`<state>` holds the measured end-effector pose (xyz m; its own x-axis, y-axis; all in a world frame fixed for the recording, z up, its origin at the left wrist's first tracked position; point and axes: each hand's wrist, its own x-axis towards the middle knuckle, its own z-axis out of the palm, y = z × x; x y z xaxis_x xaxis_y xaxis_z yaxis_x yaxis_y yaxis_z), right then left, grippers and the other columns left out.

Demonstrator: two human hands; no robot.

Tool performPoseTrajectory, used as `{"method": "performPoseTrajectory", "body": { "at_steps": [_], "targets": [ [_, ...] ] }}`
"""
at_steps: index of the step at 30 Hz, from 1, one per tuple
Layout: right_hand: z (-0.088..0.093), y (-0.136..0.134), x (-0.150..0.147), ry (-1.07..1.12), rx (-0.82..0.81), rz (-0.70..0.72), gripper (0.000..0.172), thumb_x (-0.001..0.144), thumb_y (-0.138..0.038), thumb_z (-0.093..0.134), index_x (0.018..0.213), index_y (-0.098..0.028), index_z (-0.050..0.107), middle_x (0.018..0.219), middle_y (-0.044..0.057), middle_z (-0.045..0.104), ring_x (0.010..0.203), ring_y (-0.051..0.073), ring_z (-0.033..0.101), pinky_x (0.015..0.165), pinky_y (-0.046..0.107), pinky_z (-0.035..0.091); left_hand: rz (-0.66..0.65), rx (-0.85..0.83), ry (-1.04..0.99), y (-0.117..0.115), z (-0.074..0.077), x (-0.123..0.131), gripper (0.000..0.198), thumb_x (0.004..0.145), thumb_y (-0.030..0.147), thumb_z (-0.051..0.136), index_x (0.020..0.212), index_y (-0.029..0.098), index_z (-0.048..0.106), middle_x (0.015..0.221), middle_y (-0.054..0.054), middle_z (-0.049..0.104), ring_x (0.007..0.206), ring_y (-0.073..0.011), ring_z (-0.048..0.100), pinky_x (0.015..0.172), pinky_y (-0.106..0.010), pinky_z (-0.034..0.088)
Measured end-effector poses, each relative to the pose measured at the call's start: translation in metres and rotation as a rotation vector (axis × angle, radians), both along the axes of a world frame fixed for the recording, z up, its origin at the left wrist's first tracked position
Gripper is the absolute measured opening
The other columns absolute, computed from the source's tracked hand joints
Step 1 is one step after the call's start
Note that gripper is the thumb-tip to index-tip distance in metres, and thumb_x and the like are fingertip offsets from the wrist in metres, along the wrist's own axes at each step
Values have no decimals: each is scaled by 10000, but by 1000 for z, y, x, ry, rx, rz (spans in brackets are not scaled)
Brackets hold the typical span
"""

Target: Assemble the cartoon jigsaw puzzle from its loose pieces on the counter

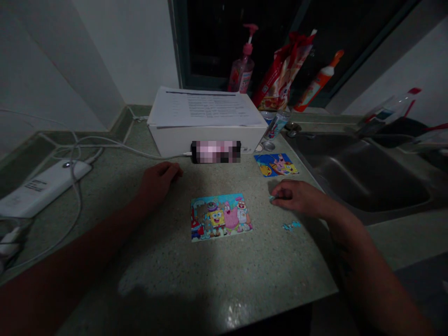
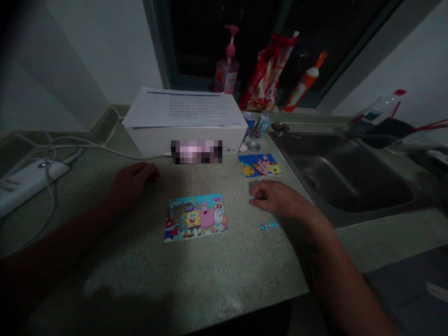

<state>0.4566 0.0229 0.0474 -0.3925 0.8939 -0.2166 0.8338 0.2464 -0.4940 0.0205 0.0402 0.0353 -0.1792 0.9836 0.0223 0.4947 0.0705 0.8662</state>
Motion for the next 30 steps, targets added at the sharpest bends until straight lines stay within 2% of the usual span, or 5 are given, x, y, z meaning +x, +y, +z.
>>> {"method": "performPoseTrajectory", "body": {
  "at_steps": [8,20,30],
  "targets": [
    [-2,-1,1,-92,48,-13,222,876,-507,721,936,-295,754,843,37,775,747,250,718,731,405,543,6,16,-5,-1,-1,0,328,864,527,606,701,271,729,741,-38,755,771,-253,675,723,-357,526],
    [2,-3,-5,-89,38,-17,195,872,-451,708,936,-266,717,839,48,769,742,244,720,704,380,530,-3,-1,24,-1,-2,-1,352,891,531,586,734,252,732,744,-40,745,767,-248,683,743,-362,524],
    [0,-4,-4,-36,-11,-15,167,885,-436,691,883,-270,673,707,-2,673,621,196,622,649,349,461,6,-6,11,0,-1,1,343,875,523,586,710,254,720,723,-36,739,757,-248,685,730,-355,527]
  ]
}}
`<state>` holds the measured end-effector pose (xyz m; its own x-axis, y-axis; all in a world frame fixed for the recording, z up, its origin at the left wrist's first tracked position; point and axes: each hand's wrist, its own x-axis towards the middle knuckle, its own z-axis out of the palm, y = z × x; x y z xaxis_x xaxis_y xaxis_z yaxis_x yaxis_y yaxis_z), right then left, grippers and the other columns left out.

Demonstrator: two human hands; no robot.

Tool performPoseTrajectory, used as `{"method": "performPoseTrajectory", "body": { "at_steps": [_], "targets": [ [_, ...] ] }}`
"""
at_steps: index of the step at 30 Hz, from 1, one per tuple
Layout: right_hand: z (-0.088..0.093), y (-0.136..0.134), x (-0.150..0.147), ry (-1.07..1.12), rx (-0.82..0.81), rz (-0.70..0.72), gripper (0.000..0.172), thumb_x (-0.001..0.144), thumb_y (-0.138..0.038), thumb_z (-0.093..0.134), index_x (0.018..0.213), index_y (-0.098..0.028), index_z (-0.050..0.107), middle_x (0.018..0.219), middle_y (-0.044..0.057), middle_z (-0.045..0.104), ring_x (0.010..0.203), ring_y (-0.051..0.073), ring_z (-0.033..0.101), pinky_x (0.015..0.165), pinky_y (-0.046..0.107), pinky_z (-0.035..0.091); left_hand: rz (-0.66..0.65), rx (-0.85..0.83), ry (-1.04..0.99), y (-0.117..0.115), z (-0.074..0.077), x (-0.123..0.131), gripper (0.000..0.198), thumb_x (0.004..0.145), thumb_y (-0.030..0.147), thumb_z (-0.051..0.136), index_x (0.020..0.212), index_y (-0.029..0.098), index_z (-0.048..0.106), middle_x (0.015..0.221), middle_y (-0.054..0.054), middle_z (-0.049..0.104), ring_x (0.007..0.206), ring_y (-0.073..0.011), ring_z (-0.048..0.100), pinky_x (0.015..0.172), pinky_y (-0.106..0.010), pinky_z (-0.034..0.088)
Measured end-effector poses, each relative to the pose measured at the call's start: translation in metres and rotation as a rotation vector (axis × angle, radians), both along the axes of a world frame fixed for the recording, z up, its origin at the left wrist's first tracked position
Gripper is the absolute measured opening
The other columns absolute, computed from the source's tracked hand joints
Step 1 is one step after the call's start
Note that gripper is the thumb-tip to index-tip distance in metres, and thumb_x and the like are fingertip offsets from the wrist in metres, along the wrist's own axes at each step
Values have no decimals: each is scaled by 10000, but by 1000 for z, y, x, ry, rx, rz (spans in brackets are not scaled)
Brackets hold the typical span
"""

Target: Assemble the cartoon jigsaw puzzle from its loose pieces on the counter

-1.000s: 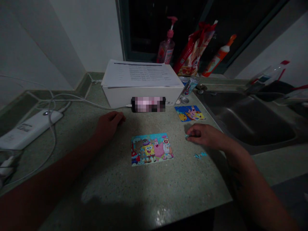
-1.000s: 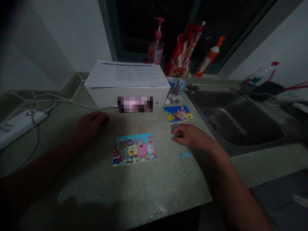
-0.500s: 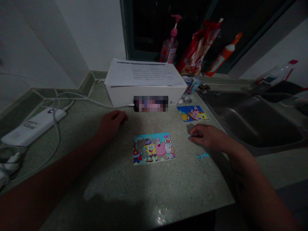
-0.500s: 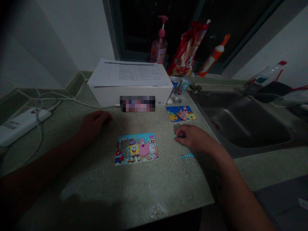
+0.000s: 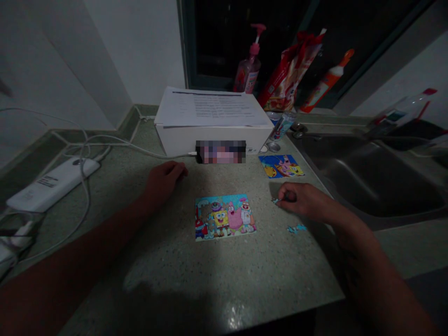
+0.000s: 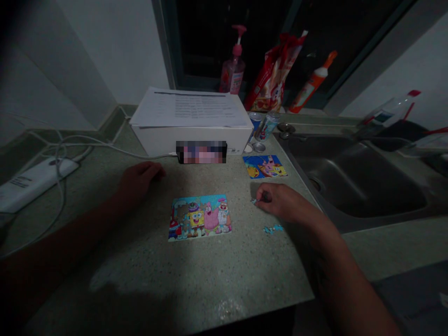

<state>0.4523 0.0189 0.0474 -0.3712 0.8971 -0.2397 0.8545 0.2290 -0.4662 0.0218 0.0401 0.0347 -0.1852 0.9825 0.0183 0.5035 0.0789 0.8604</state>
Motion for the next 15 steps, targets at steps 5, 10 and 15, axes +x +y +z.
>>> {"method": "performPoseTrajectory", "body": {
  "at_steps": [5,10,15],
  "targets": [
    [-2,0,0,50,-10,-10,179,878,-442,703,879,-265,680,681,-12,648,602,184,582,632,341,438,-3,-2,-9,0,3,1,325,885,494,591,705,253,717,723,-33,745,762,-243,687,726,-347,532],
    [-3,-1,-2,131,-18,-24,221,898,-481,686,905,-261,696,680,-7,641,601,186,568,607,343,429,5,-9,-1,-1,5,1,329,887,498,593,704,252,711,737,-34,752,765,-238,690,741,-346,544],
    [-3,-1,-2,146,0,-16,222,918,-483,689,952,-267,721,703,-2,666,615,195,587,615,347,438,-14,3,2,-1,5,1,335,884,501,588,706,247,714,756,-45,767,773,-235,694,761,-347,555]
  ]
}}
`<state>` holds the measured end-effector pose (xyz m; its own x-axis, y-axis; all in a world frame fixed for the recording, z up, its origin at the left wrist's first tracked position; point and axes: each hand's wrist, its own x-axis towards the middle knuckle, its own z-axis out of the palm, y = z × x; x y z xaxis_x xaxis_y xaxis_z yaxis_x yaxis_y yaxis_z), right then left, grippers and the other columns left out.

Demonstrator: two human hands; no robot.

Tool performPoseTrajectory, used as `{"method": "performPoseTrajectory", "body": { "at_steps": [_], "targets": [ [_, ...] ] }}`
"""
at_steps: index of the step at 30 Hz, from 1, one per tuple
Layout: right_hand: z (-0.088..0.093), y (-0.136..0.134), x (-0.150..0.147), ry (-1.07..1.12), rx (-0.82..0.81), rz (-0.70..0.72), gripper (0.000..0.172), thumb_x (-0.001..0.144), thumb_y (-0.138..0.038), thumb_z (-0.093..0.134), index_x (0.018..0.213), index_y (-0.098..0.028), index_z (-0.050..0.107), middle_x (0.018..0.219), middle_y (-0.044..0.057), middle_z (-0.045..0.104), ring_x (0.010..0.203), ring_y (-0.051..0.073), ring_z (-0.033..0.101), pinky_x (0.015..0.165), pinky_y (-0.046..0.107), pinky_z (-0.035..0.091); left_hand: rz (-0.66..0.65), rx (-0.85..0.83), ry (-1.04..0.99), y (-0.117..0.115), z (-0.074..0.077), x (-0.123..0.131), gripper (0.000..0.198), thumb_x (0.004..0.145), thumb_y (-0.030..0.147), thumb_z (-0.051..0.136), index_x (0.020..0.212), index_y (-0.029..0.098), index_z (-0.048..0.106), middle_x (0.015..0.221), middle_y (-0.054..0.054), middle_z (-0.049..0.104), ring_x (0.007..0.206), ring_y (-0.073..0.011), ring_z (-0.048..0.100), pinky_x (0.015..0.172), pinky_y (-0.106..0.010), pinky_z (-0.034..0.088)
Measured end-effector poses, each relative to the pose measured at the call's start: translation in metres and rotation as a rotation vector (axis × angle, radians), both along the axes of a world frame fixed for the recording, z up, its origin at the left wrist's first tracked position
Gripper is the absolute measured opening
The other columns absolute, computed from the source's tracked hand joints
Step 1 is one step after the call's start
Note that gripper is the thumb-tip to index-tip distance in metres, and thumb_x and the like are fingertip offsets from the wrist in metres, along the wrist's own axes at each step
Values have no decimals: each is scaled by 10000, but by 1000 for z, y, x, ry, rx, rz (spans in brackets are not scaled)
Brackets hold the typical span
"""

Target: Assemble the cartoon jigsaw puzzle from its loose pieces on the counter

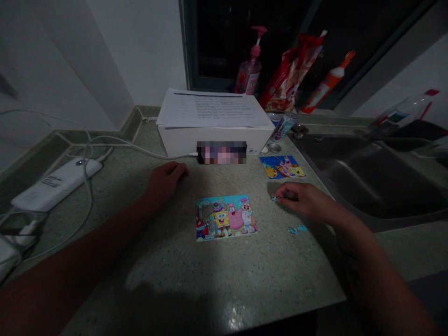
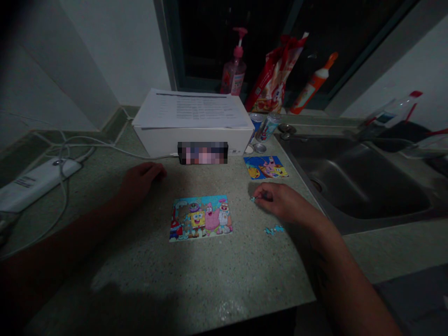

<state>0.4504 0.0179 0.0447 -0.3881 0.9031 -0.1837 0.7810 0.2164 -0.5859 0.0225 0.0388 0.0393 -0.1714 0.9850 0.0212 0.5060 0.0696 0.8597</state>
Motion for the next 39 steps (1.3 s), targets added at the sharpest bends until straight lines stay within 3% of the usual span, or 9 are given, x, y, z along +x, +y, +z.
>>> {"method": "performPoseTrajectory", "body": {
  "at_steps": [8,39],
  "targets": [
    [3,0,-2,-17,41,30,224,934,-471,658,970,-264,735,738,4,693,640,196,615,639,347,464,3,7,-5,3,-6,-2,359,852,555,578,705,257,713,712,-34,736,751,-242,666,715,-346,514],
    [4,-1,-4,-10,45,13,201,920,-459,681,948,-270,744,694,-6,674,623,197,608,622,342,455,-3,14,14,0,-3,-2,356,878,538,588,704,255,717,735,-42,761,758,-247,680,730,-348,539]
  ]
}}
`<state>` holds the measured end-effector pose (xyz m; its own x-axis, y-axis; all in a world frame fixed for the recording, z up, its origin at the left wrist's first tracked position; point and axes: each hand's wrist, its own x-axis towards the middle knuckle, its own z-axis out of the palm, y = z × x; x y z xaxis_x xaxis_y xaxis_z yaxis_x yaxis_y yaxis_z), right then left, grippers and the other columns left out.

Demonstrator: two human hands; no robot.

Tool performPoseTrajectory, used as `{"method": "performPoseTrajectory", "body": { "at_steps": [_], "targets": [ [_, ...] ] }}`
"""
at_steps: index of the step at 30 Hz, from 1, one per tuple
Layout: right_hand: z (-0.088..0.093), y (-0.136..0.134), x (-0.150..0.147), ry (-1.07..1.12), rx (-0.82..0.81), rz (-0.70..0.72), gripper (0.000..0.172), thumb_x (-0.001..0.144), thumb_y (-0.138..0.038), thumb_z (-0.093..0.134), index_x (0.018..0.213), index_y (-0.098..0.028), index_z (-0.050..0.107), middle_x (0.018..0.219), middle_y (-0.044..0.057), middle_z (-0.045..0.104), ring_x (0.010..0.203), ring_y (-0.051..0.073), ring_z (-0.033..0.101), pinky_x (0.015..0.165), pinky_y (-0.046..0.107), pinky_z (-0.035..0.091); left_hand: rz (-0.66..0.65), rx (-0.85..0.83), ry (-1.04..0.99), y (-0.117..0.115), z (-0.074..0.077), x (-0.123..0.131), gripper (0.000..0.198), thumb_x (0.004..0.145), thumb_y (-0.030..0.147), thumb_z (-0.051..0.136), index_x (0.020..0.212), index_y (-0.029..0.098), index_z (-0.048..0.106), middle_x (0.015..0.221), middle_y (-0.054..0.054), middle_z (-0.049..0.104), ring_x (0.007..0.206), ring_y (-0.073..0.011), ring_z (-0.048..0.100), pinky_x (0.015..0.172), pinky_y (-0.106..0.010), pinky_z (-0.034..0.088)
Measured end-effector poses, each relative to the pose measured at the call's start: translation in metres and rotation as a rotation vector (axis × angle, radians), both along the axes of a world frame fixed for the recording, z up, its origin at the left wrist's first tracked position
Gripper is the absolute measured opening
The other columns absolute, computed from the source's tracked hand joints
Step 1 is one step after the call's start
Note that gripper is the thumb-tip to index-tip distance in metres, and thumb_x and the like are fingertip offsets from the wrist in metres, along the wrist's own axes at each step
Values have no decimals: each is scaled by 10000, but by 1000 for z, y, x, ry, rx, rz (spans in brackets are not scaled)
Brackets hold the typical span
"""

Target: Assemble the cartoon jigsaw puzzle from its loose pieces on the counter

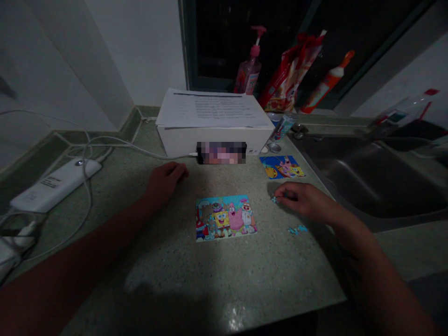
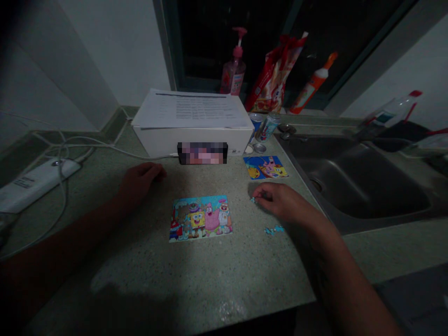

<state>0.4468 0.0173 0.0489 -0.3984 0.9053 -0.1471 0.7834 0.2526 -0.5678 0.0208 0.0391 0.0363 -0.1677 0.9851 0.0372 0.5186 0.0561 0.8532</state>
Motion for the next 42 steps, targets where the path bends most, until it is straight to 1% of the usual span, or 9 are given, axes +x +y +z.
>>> {"method": "performPoseTrajectory", "body": {
  "at_steps": [8,13,17,20,26,30,33,37,42],
  "targets": [
    [3,0,-1,-9,3,12,169,928,-431,686,953,-273,740,719,5,713,623,192,617,623,345,472,2,-10,-8,0,-2,0,363,871,563,587,718,261,718,752,-44,763,781,-255,685,749,-353,534],
    [1,-1,0,5,14,12,176,936,-443,675,960,-281,739,721,0,708,621,191,617,625,348,473,-6,1,-26,-1,-1,0,341,878,533,592,710,261,711,739,-45,740,765,-253,678,740,-363,529],
    [-2,0,1,23,20,2,180,933,-439,673,980,-283,749,776,7,736,671,201,655,662,351,494,-14,7,5,0,-2,-1,365,905,541,581,706,263,709,692,-38,697,723,-243,650,709,-361,506],
    [-4,1,3,39,11,-4,190,922,-440,677,988,-278,750,797,8,747,687,203,663,672,351,502,-10,-3,5,0,-2,-1,356,892,541,580,713,262,710,707,-42,711,736,-245,655,710,-358,502],
    [-4,1,3,55,20,-3,195,914,-439,681,987,-272,750,784,0,736,680,193,642,667,341,491,-6,6,0,0,-1,-1,363,885,551,579,716,259,712,741,-44,746,766,-251,682,733,-359,516],
    [-3,1,1,64,6,-15,218,906,-459,695,987,-266,753,732,-10,701,639,185,610,626,329,468,-7,-12,-14,0,-1,0,352,877,542,586,726,253,720,750,-43,755,780,-246,687,736,-347,524],
    [-3,2,-1,100,0,-32,230,904,-477,701,994,-272,751,739,-4,689,651,195,618,628,337,477,2,-11,-14,1,-1,0,340,870,528,587,724,253,724,745,-36,757,779,-242,686,736,-342,529],
    [-5,1,-12,182,14,-75,258,898,-497,707,996,-263,748,782,24,699,685,216,631,640,356,487,9,-13,-13,1,-1,1,330,882,502,589,707,256,722,727,-31,753,755,-237,684,723,-344,527],
    [-2,1,-44,267,9,-83,255,898,-499,710,983,-262,746,815,39,727,725,224,653,675,372,515,-8,-4,-20,1,-1,1,333,902,493,588,704,256,710,725,-30,746,758,-235,693,719,-343,530]
  ]
}}
